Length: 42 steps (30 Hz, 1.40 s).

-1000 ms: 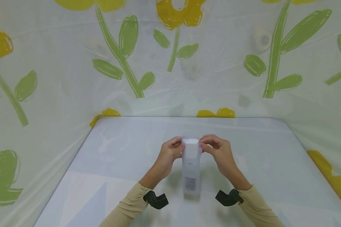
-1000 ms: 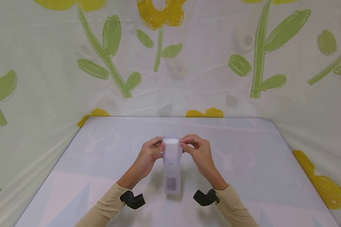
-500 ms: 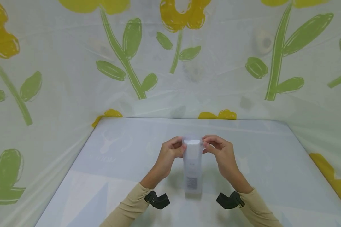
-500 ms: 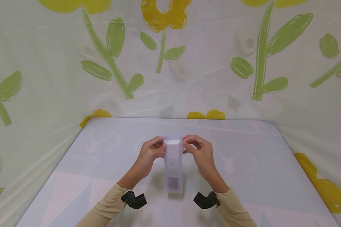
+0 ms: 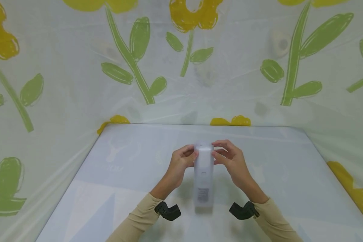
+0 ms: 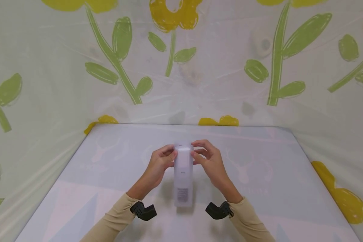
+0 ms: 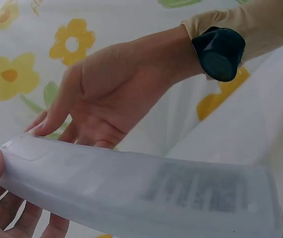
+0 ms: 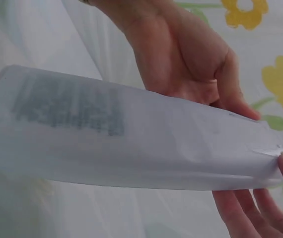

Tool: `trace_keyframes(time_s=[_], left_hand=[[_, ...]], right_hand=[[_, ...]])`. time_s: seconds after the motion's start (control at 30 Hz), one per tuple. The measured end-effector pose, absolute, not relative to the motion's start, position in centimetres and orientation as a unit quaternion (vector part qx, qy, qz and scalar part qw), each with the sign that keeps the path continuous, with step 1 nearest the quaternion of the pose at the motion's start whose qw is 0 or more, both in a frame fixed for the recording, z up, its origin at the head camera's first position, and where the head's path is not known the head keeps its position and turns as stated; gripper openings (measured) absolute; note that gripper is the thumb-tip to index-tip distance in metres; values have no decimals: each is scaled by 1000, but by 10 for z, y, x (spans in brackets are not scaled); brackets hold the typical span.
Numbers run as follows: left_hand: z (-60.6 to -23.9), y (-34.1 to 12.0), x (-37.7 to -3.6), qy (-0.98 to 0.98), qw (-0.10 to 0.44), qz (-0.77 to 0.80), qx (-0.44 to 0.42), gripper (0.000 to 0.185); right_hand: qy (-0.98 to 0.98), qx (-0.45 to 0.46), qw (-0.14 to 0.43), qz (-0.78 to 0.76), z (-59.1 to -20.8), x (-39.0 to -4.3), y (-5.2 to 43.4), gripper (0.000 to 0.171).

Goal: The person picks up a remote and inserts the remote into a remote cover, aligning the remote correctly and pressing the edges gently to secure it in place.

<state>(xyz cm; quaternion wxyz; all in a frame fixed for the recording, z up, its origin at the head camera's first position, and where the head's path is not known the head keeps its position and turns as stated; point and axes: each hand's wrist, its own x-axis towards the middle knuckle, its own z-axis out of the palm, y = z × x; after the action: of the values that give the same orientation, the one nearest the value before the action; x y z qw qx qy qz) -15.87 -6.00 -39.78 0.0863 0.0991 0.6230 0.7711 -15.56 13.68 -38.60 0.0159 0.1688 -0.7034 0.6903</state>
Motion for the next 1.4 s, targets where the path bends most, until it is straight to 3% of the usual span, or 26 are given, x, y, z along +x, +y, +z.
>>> trace_keyframes(time_s=[0.27, 0.57, 1.0, 1.4], left_hand=[[-393, -58, -158, 584, 95, 804, 65, 36], [-407, -63, -151, 598, 126, 787, 86, 40], [-436, -73, -135, 623, 191, 749, 117, 44], [-461, -72, -111, 608, 253, 746, 93, 54]], right_hand=[[-697, 175, 10, 695, -384, -158, 135, 43], [-680, 169, 60, 711, -376, -162, 138, 37], [-666, 156, 61, 727, -374, -169, 145, 37], [-657, 147, 60, 737, -373, -172, 147, 36]])
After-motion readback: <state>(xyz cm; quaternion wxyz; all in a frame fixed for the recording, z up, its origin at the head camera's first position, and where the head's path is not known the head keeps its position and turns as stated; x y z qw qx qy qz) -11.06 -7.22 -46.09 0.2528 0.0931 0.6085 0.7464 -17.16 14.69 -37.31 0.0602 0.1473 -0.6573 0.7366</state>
